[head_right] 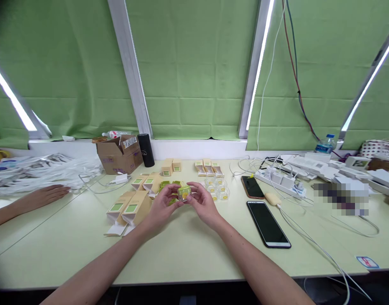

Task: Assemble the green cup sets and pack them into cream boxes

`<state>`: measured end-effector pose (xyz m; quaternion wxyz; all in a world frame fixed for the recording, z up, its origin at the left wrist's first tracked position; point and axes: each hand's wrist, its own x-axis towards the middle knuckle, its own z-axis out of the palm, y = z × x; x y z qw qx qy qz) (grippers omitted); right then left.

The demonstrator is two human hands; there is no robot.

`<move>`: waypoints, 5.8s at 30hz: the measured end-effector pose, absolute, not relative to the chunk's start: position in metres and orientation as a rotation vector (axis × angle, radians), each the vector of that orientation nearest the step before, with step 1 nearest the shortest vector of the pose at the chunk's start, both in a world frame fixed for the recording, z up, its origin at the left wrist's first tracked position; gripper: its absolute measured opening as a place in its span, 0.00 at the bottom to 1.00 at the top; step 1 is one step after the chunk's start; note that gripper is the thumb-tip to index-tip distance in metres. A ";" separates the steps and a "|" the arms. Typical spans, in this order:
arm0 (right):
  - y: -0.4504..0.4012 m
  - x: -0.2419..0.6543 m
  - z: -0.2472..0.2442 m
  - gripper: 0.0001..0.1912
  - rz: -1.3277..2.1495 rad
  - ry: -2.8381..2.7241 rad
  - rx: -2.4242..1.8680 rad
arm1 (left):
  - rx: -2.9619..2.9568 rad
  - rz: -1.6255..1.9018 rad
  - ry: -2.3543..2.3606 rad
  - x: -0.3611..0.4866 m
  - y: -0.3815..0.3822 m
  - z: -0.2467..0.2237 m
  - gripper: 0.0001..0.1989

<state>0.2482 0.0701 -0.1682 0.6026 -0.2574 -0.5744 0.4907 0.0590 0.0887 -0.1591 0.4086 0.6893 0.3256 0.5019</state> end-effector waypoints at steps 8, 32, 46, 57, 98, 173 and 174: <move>0.074 0.251 -0.168 0.23 1.131 -1.352 -0.616 | 1.882 1.333 0.851 0.057 0.091 -0.159 0.21; 0.078 0.260 -0.166 0.17 1.511 -0.856 -0.546 | 2.142 1.458 0.964 0.051 0.083 -0.153 0.09; 0.068 0.251 -0.163 0.32 1.148 -1.087 -0.604 | 1.795 1.307 0.823 0.054 0.088 -0.153 0.20; 0.060 0.244 -0.166 0.36 0.931 -1.364 -0.707 | 1.881 1.255 0.859 0.055 0.086 -0.155 0.23; 0.214 0.279 -0.135 0.21 0.012 -2.351 -2.052 | 2.673 0.829 0.943 0.046 0.069 -0.141 0.16; 0.055 0.260 -0.156 0.36 -0.336 -1.810 -0.693 | 2.821 1.714 0.371 0.039 0.086 -0.149 0.30; 0.055 0.259 -0.157 0.36 -0.306 -1.819 -0.696 | 2.767 1.714 0.373 0.040 0.085 -0.150 0.30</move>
